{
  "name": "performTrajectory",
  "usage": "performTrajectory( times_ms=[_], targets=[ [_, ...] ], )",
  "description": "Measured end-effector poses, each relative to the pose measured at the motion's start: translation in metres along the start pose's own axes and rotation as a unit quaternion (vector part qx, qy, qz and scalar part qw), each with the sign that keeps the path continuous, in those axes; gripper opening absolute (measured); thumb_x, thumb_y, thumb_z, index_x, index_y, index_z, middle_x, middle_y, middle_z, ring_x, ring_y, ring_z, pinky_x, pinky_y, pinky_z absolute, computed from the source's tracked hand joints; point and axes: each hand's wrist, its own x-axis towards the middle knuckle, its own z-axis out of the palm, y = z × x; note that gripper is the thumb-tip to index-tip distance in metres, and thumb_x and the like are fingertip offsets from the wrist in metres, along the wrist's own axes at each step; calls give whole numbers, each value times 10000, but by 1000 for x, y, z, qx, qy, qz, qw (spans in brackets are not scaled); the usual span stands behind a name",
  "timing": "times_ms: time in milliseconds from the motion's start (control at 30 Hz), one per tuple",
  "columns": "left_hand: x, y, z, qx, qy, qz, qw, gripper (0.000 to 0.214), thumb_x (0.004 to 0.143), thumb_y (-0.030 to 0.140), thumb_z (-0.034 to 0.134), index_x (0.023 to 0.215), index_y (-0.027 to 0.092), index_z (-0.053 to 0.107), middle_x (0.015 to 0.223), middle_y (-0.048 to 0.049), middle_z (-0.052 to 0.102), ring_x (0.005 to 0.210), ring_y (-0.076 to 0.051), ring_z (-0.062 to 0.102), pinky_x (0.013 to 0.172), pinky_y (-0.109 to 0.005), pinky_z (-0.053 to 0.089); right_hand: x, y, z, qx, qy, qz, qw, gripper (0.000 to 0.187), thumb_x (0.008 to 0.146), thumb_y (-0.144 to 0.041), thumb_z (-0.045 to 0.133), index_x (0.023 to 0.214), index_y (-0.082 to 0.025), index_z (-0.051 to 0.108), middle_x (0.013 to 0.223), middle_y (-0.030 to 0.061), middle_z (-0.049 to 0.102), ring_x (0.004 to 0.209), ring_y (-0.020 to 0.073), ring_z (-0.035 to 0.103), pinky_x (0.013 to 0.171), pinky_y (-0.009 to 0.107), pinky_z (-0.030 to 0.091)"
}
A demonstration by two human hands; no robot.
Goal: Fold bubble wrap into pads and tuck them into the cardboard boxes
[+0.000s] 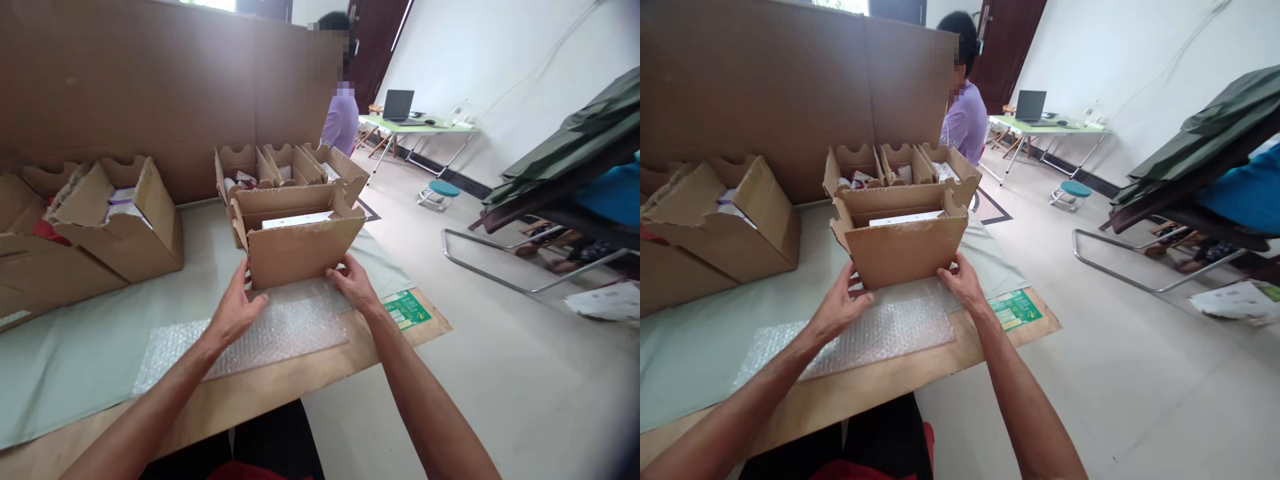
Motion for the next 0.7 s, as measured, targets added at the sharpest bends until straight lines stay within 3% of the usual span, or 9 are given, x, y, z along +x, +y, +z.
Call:
performTrajectory(
  times_ms=[133, 233, 333, 400, 500, 533, 600, 700],
  targets=[
    [8, -8, 34, -85, -24, 5, 996, 904, 633, 110, 824, 1479, 260, 542, 1574, -137, 503, 1432, -359, 468, 1171, -483, 407, -3, 11, -20, 5, 49, 7, 999, 413, 774, -463, 705, 1061, -178, 619, 938, 45, 695, 687, 182, 629, 606, 320, 548],
    [23, -6, 58, -54, -86, 28, 994, 931, 686, 118, 779, 1551, 248, 460, 1613, -141, 459, 1435, -357, 464, 1171, -485, 399, 2, 19, -41, 10, 79, 19, 997, 393, 745, -455, 721, 1011, -187, 610, 907, 36, 678, 694, 188, 629, 633, 342, 563],
    [43, -2, 67, -3, -107, 14, 994, 953, 714, 138, 738, 1597, 163, 381, 1622, -196, 431, 1387, -379, 509, 1146, -507, 415, 8, 26, -54, 21, 95, 35, 995, 471, 726, -462, 718, 1100, -192, 619, 1056, 72, 693, 787, 208, 660, 682, 362, 589],
    [46, -1, 55, 50, -75, -1, 996, 935, 729, 159, 728, 1597, 138, 381, 1596, -211, 461, 1366, -383, 523, 1110, -504, 438, 3, 28, -55, 15, 138, 34, 990, 578, 726, -457, 723, 1227, -195, 602, 1225, 118, 671, 869, 230, 686, 713, 382, 603],
    [30, -4, 10, 172, -49, 3, 984, 747, 757, 226, 730, 1485, 191, 565, 1365, -153, 675, 1201, -348, 609, 1045, -483, 465, -24, 23, -49, -35, 189, -6, 981, 600, 810, -420, 705, 1351, -203, 564, 1304, 145, 661, 942, 249, 706, 786, 410, 607],
    [21, -5, -9, 215, -51, 6, 975, 633, 750, 251, 741, 1378, 212, 665, 1219, -124, 740, 1106, -334, 631, 1028, -477, 467, -35, 18, -46, -56, 159, -23, 985, 537, 854, -400, 681, 1345, -208, 580, 1255, 131, 691, 934, 244, 710, 807, 411, 603],
    [0, -9, -45, 271, -53, 22, 961, 402, 687, 275, 790, 1087, 250, 799, 986, -85, 771, 983, -322, 622, 1025, -456, 452, -54, 7, -35, -98, 36, -56, 993, 377, 913, -349, 633, 1268, -224, 653, 1133, 92, 743, 911, 238, 712, 835, 410, 596],
    [-23, -14, -79, 307, -62, 54, 948, 304, 631, 318, 823, 934, 300, 816, 897, -74, 740, 938, -331, 579, 1044, -437, 410, -65, -8, -15, -190, -120, -112, 968, 266, 923, -264, 614, 1164, -238, 723, 1136, 83, 756, 1029, 278, 688, 919, 448, 565]
  ],
)
